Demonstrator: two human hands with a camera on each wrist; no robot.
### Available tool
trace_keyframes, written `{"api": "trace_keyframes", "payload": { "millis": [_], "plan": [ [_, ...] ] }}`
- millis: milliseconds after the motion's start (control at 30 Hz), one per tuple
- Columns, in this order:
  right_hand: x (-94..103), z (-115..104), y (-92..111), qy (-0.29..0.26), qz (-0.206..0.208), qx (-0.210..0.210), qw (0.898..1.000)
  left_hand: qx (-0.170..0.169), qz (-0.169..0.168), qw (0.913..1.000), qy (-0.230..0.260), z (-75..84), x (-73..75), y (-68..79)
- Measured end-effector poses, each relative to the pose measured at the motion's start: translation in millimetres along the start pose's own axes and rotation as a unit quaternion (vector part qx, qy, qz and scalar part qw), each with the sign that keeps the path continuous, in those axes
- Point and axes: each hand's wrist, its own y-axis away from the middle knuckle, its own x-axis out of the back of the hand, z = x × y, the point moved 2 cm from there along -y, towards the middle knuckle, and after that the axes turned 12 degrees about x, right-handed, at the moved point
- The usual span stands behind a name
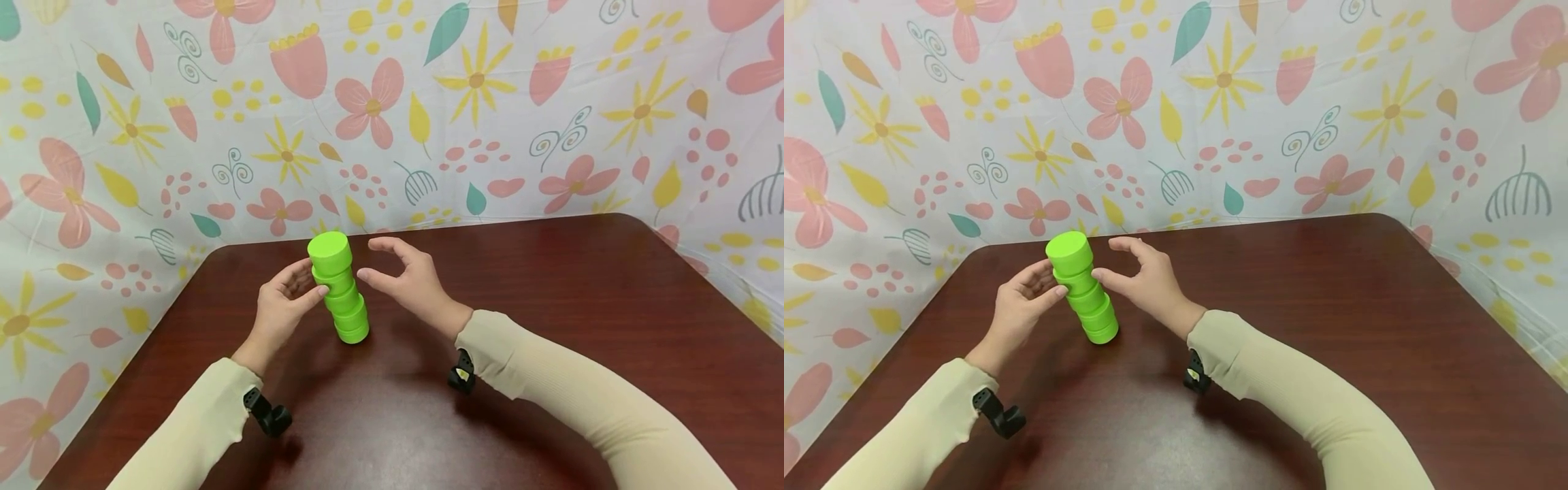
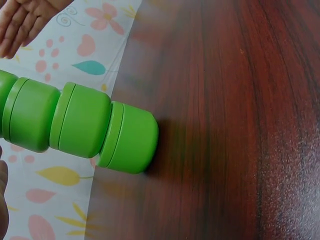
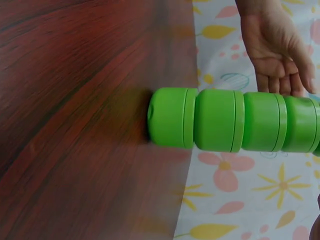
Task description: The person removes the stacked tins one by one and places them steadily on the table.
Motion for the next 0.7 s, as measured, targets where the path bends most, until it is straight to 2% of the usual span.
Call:
{"api": "trace_keyframes", "payload": {
  "millis": [233,533,700],
  "plan": [
    [-7.7,-2,-5,-0.011,-0.015,-0.013,1.000,-0.001,-0.010,0.9998,0.016,-0.2,-2.8,-0.2],
    [-13.2,-3,-16,-0.026,-0.030,-0.056,0.998,0.006,-0.013,0.9997,0.017,-2.3,-4.5,1.0],
    [-17.6,-6,-22,-0.032,-0.045,-0.061,0.997,0.007,-0.008,0.9998,0.016,-2.5,-3.9,1.4]
  ]
}}
